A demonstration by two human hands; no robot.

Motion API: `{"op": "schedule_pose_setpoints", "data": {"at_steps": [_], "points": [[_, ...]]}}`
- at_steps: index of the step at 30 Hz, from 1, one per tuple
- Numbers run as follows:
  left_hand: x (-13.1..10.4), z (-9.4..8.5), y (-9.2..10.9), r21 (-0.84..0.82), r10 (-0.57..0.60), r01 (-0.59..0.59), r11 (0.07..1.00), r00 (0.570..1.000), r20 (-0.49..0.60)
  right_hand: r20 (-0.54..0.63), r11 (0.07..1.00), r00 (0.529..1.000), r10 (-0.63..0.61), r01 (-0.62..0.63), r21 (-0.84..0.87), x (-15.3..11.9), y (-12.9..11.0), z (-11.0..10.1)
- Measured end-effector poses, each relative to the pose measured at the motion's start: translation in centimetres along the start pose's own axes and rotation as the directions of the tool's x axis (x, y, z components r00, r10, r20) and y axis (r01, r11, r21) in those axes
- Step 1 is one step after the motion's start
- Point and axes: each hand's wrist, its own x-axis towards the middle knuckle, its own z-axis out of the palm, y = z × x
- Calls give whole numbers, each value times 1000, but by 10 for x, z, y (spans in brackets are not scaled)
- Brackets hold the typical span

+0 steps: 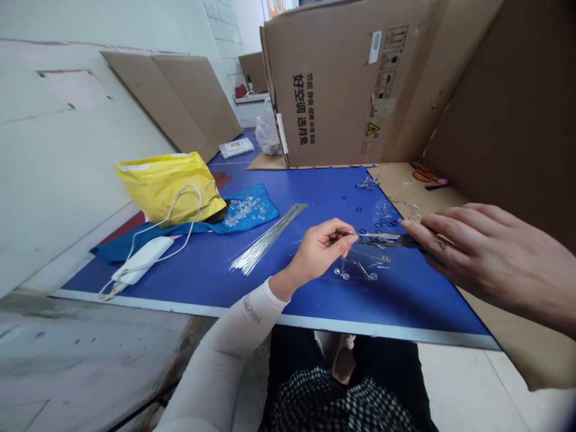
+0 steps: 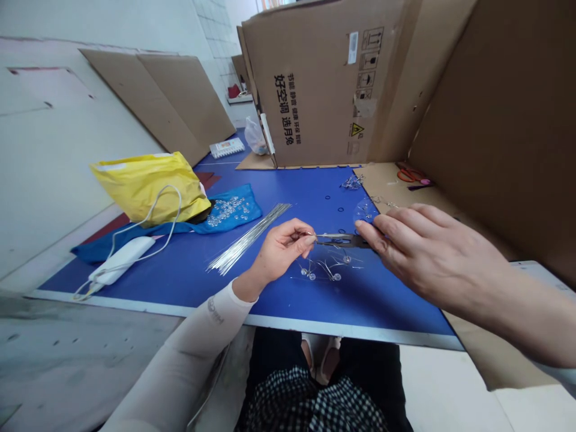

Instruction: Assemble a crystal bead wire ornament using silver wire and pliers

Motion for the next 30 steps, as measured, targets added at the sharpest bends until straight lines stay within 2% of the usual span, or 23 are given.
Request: {"op": "schedule_pose_setpoints", "data": {"at_steps": [3,7,14,18,23,30], "points": [[-1,1,-1,0,-4,4,1000,1000,-19,16,997,998,62,-63,45,1,-1,6],[-2,0,-1,36,-45,46,998,998,-42,37,995,996,87,-89,43,3,-5,8],[-4,-1,0,117,13,-8,993,999,-39,58,992,992,116,-119,41,3,-6,9],[-5,0,0,74,-21,23,997,999,-26,22,985,990,141,-143,98,5,-5,9],[-5,-4,-8,-19,-94,94,995,996,-3,45,931,964,262,-265,251,-4,-3,9],[-4,-6,-9,-113,-33,36,993,999,25,100,853,948,304,-317,414,-24,-13,7]]}}
